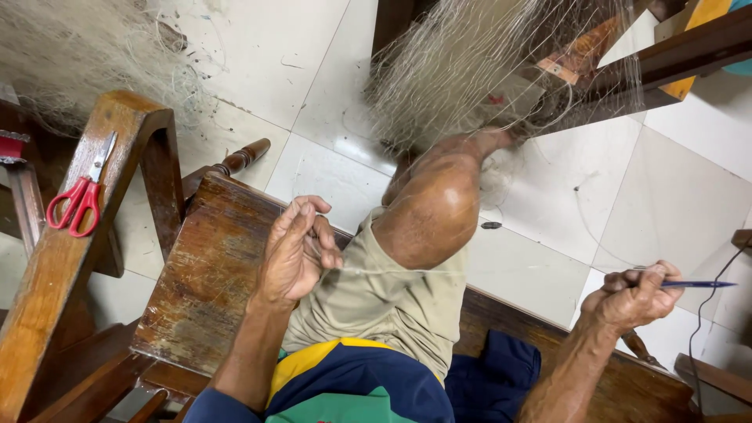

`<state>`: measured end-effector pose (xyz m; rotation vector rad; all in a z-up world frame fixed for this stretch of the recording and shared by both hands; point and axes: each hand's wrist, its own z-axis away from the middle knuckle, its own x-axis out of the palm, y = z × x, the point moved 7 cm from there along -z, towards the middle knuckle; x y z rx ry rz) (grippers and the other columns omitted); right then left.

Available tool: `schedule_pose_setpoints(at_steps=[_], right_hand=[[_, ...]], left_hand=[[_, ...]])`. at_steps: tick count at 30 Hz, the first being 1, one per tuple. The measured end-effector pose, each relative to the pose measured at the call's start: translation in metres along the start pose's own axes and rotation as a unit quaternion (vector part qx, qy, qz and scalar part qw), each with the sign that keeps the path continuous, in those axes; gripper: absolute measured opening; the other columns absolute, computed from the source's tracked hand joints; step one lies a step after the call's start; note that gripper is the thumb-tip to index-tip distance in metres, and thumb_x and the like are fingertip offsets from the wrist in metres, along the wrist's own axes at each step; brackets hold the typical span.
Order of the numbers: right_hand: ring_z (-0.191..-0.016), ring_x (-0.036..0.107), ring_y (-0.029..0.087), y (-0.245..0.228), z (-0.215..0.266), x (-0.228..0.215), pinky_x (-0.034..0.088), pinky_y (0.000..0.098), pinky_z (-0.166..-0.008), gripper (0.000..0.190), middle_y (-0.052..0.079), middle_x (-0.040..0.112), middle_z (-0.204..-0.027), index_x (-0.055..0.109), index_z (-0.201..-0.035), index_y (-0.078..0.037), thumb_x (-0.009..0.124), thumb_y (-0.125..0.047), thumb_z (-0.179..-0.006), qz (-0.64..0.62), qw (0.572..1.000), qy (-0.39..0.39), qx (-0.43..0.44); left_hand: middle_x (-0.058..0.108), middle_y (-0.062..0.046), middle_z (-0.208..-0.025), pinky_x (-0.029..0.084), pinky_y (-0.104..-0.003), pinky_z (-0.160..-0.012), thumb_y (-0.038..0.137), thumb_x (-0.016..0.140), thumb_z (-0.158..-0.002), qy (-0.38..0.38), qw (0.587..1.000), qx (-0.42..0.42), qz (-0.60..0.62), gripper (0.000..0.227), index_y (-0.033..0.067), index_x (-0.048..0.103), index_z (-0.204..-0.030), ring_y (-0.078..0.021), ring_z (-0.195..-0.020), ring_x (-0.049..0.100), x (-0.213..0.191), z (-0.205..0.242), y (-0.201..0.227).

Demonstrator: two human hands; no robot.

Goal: Repairing a monofilament fishing net using a shuttle and scissors while using feet to maintain tension

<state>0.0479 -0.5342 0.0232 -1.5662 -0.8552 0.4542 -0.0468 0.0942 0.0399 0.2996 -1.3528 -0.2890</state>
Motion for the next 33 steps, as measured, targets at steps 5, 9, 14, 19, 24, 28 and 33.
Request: schedule_pose_setpoints(at_steps=[5,9,14,19,24,28,33], right_hand=[[-0.058,0.054,0.009,-0.006,-0.01,-0.003,0.044,0.0266,-0.044,0.019,-0.002,0.066,-0.087,0.068,-0.132,-0.015,0.086,-0.023,-0.129,-0.027,0.999,-0.005,-0.028],[-0.055,0.053,0.006,-0.001,-0.007,0.009,0.039,0.0243,-0.043,0.019,0.0,0.076,-0.098,0.07,-0.123,-0.019,0.089,-0.021,-0.123,-0.017,1.0,0.011,0.023],[-0.051,0.053,0.007,0.018,-0.007,0.019,0.037,0.0249,-0.043,0.014,-0.001,0.076,-0.094,0.07,-0.111,-0.02,0.081,-0.012,-0.108,-0.06,0.987,0.044,0.144],[-0.044,0.052,0.005,0.014,0.0,0.03,0.034,0.0247,-0.046,0.011,-0.005,0.083,-0.081,0.079,-0.088,-0.017,0.084,-0.025,-0.092,-0.065,0.973,0.072,0.211],[-0.051,0.067,0.005,0.02,-0.009,0.029,0.048,0.0218,-0.041,0.022,-0.005,0.083,-0.084,0.082,-0.092,-0.017,0.094,-0.021,-0.11,-0.087,0.973,-0.001,0.214],[-0.052,0.063,0.005,0.018,0.0,0.038,0.042,0.0219,-0.041,0.019,-0.006,0.078,-0.088,0.076,-0.098,-0.019,0.093,-0.014,-0.106,-0.087,0.978,-0.015,0.189],[-0.052,0.049,0.005,0.026,0.008,0.035,0.034,0.0219,-0.047,0.027,0.0,0.072,-0.094,0.064,-0.136,-0.018,0.078,-0.009,-0.114,-0.016,0.985,-0.013,0.172]], left_hand=[[0.079,-0.017,-0.082,0.074,-0.044,-0.058,0.015,0.07,-0.124,0.037,0.998,0.002,-0.043,0.02,-0.0026,0.069,-0.133,-0.0262,-0.055,0.076,-0.014,0.006,-0.009],[0.081,-0.016,-0.085,0.073,-0.039,-0.06,0.021,0.074,-0.121,0.054,0.994,0.031,-0.088,0.022,0.0038,0.068,-0.134,-0.0305,-0.064,0.083,-0.024,0.006,-0.008],[0.082,-0.016,-0.09,0.077,-0.05,-0.078,0.024,0.073,-0.121,0.077,0.989,0.058,-0.112,0.024,0.0045,0.067,-0.134,-0.0366,-0.076,0.087,-0.033,0.003,-0.002],[0.076,-0.013,-0.087,0.077,-0.059,-0.083,0.025,0.075,-0.12,0.082,0.991,0.057,-0.093,0.029,0.0049,0.065,-0.137,-0.0338,-0.071,0.084,-0.037,-0.003,-0.006],[0.074,-0.01,-0.085,0.075,-0.048,-0.068,0.027,0.074,-0.121,0.084,0.989,0.051,-0.115,0.033,0.0029,0.063,-0.14,-0.0315,-0.066,0.081,-0.03,-0.01,-0.005],[0.074,-0.011,-0.09,0.074,-0.043,-0.075,0.028,0.078,-0.118,0.067,0.987,0.062,-0.131,0.04,0.0039,0.063,-0.146,-0.0292,-0.073,0.081,-0.023,-0.014,0.0],[0.075,-0.011,-0.088,0.074,-0.044,-0.072,0.018,0.075,-0.12,0.082,0.984,0.066,-0.144,0.029,0.0031,0.066,-0.142,-0.0275,-0.072,0.079,-0.026,-0.019,0.005]])
